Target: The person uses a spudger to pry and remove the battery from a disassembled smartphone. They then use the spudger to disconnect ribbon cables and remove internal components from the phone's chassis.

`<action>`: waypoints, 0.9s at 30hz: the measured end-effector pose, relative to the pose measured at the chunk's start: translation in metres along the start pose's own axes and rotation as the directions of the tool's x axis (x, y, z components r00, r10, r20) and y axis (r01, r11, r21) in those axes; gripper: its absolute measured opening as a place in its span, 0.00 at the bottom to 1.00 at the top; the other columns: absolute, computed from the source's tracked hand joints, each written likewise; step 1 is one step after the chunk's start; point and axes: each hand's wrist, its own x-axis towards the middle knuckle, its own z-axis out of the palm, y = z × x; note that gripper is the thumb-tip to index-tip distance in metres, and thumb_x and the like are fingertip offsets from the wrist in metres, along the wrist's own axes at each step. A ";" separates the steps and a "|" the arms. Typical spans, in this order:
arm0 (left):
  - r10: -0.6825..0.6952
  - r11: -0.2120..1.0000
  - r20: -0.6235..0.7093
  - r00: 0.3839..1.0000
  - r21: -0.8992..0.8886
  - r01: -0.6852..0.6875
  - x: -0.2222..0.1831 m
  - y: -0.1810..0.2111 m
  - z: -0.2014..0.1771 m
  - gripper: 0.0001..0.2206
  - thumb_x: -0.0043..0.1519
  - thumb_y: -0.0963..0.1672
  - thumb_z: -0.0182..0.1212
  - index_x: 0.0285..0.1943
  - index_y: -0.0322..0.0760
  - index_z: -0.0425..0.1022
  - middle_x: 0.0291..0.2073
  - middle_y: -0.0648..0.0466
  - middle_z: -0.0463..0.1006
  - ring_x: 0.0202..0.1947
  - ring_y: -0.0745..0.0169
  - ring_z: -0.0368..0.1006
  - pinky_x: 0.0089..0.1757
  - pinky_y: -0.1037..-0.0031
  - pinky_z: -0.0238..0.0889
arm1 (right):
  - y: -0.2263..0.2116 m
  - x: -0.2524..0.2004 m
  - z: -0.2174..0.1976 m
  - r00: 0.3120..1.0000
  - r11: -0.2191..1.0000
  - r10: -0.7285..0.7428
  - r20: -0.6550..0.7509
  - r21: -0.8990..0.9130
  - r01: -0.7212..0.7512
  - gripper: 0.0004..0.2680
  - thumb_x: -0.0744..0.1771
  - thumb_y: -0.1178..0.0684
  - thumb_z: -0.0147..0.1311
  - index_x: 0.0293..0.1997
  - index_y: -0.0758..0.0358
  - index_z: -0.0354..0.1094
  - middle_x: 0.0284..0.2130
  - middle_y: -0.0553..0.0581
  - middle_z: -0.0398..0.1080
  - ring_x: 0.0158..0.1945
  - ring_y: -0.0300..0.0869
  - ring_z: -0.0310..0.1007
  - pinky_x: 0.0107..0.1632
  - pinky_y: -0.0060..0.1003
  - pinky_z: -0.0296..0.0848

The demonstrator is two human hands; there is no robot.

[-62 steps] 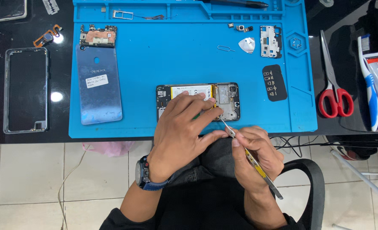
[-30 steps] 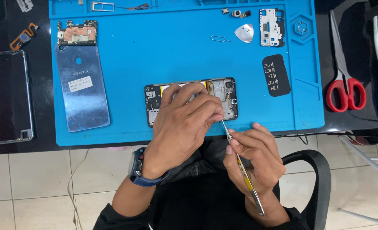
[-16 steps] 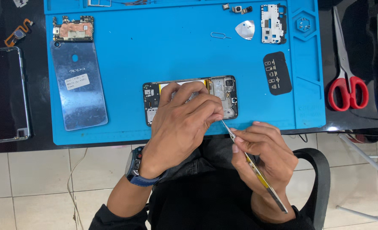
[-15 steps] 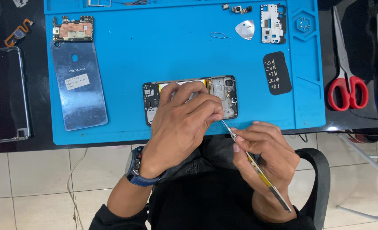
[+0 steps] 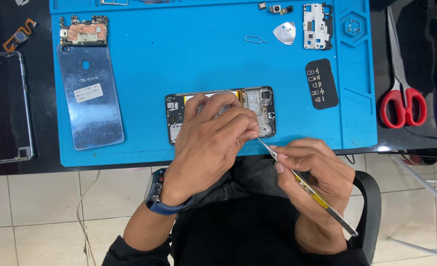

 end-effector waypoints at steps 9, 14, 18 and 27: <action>-0.009 1.000 -0.006 1.000 0.007 0.009 -0.001 -0.001 0.002 0.07 0.69 0.40 0.61 0.38 0.39 0.68 0.39 0.63 0.78 0.50 0.53 0.69 0.49 0.58 0.51 | 0.003 0.000 -0.002 1.000 1.000 0.013 0.024 0.009 -0.013 0.04 0.64 0.68 0.58 0.29 0.73 0.67 0.33 0.68 0.78 0.38 0.55 0.80 0.45 0.40 0.79; 0.000 1.000 0.011 1.000 0.018 0.000 -0.002 -0.002 0.003 0.08 0.69 0.41 0.62 0.39 0.40 0.67 0.41 0.63 0.78 0.51 0.51 0.68 0.48 0.57 0.50 | 0.009 0.019 -0.024 0.975 0.994 0.089 0.202 0.040 -0.099 0.02 0.65 0.63 0.59 0.33 0.69 0.72 0.35 0.62 0.79 0.41 0.48 0.80 0.47 0.36 0.78; 0.004 1.000 0.021 1.000 0.025 -0.004 -0.003 -0.003 0.003 0.08 0.70 0.41 0.60 0.39 0.41 0.66 0.41 0.63 0.77 0.53 0.51 0.67 0.49 0.57 0.50 | 0.018 0.053 -0.041 0.867 0.959 0.183 0.463 0.111 -0.262 0.02 0.64 0.62 0.59 0.31 0.66 0.74 0.33 0.59 0.80 0.40 0.43 0.81 0.44 0.33 0.78; -0.004 1.000 0.027 1.000 0.013 0.004 -0.001 -0.003 0.002 0.07 0.70 0.42 0.60 0.39 0.41 0.67 0.41 0.63 0.78 0.51 0.51 0.67 0.49 0.57 0.50 | 0.042 0.071 -0.049 0.748 0.901 0.213 0.629 0.169 -0.399 0.01 0.64 0.60 0.61 0.35 0.62 0.77 0.38 0.58 0.82 0.43 0.38 0.83 0.41 0.25 0.79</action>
